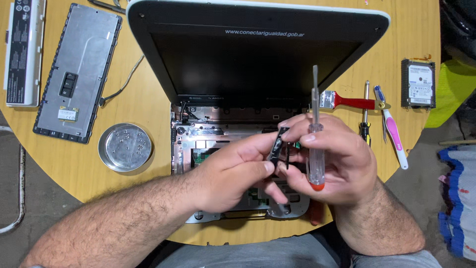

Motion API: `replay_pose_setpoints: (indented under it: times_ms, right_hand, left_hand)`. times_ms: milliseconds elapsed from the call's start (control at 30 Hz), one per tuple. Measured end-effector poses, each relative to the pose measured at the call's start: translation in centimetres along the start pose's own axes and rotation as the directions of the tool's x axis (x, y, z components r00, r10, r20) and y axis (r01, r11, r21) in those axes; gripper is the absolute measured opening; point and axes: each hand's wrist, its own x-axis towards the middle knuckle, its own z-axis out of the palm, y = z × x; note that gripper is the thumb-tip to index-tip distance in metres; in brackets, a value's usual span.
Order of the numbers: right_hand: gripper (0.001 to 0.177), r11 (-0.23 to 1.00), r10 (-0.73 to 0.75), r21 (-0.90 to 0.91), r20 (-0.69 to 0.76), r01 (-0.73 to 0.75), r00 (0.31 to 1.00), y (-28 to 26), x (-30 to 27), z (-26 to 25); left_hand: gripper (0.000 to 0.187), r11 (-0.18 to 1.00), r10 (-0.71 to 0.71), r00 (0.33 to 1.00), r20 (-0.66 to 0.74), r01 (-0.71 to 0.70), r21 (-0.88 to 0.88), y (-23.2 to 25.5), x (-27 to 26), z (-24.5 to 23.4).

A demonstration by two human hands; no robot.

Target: The person disassembles a small black plastic component, removes a metal bracket, and uses a screwdriver to adjust internal parts. They then reassemble the component and prepare to install it into the laptop chassis.

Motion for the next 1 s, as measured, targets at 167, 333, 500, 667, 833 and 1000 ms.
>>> replay_pose_setpoints:
  times_ms: [167, 333, 500, 667, 833, 1000]
  right_hand:
    - [0.058, 0.999, 0.021, -0.041, -0.037, -0.023, 0.999, -0.1, -0.5, -0.1]
    - [0.058, 0.981, -0.048, -0.19, 0.01, 0.049, 0.999, -0.3, 0.0, -0.3]
    - [0.056, 0.955, 0.082, -0.291, 0.096, -0.051, 0.992, -1.2, -0.2, -0.6]
    - [0.053, 0.933, 0.21, -0.316, 0.087, -0.173, 0.974, -2.1, -0.3, -0.2]
    - [0.051, 0.926, 0.176, -0.354, 0.09, -0.134, 0.98, -2.5, -0.1, 0.0]
    - [0.049, 0.907, 0.161, -0.402, 0.058, -0.125, 0.985, -2.9, 0.0, 0.2]
  left_hand:
    - [0.048, 1.0, 0.013, 1.0, 0.01, -0.013, -0.025, -0.4, 0.0, 0.3]
    - [0.04, 0.999, -0.018, 0.999, -0.037, 0.019, 0.026, 0.2, 0.0, 0.4]
    - [0.041, 0.997, -0.071, 0.997, -0.042, 0.071, 0.012, -1.0, 0.3, 0.0]
    - [0.043, 0.976, -0.151, 0.984, -0.096, 0.163, 0.142, 0.1, 0.3, -0.1]
    - [0.044, 0.97, -0.112, 0.991, -0.068, 0.124, 0.209, -0.3, 0.2, -0.4]
    - [0.048, 0.975, -0.087, 0.996, -0.034, 0.092, 0.205, -0.3, 0.2, -0.3]
